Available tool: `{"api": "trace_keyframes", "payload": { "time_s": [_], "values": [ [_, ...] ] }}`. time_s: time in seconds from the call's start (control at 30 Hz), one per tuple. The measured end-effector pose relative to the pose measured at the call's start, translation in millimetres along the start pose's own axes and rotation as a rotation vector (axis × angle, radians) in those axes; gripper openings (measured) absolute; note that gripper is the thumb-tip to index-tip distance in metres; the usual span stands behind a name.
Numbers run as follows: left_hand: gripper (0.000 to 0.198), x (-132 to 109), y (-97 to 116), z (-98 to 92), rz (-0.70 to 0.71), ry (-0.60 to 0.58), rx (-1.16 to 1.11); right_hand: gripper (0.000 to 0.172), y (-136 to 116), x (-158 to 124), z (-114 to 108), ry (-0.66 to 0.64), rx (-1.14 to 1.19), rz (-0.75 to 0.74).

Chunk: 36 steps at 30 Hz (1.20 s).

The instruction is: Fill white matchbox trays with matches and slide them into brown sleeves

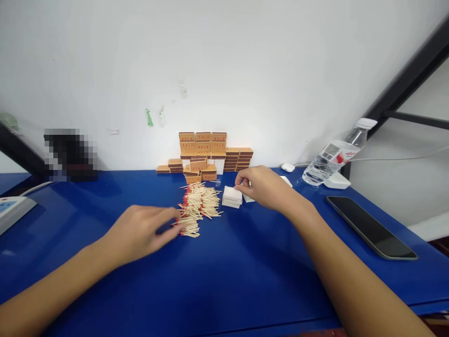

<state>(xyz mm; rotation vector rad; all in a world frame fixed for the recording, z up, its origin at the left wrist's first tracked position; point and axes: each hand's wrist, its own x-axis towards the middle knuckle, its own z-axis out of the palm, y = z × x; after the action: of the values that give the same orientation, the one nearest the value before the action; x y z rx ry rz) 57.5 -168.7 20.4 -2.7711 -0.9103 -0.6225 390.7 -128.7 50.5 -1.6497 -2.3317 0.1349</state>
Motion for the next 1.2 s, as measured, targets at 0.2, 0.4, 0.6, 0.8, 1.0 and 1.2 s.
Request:
{"api": "trace_keyframes", "payload": {
  "time_s": [0.2,0.4,0.6,0.8,1.0,1.2],
  "values": [
    [0.03,20.8,-86.3,-8.2,-0.551,0.186,-0.173,0.02,-8.4,-0.8,-3.1,0.13,-0.03,-0.061],
    [0.048,50.8,-139.5,29.9,-0.604,0.171,-0.338,0.021,-9.6,0.2,2.2,0.151,-0.078,-0.099],
    [0.043,82.0,-141.1,59.5,-0.62,0.181,-0.351,0.018,-11.3,2.0,7.1,0.157,-0.072,-0.107],
    [0.03,78.1,-146.7,40.1,-0.612,0.171,-0.32,0.019,-9.4,2.6,6.0,0.197,-0.021,-0.117],
    [0.039,41.3,-85.0,-2.3,-0.5,0.307,-0.246,0.023,-37.9,-3.7,1.4,0.244,0.361,-0.073],
    [0.037,27.7,-2.8,-12.9,-0.214,0.424,-0.312,0.025,-88.0,-14.8,21.0,0.033,1.011,-0.04]
  ]
}}
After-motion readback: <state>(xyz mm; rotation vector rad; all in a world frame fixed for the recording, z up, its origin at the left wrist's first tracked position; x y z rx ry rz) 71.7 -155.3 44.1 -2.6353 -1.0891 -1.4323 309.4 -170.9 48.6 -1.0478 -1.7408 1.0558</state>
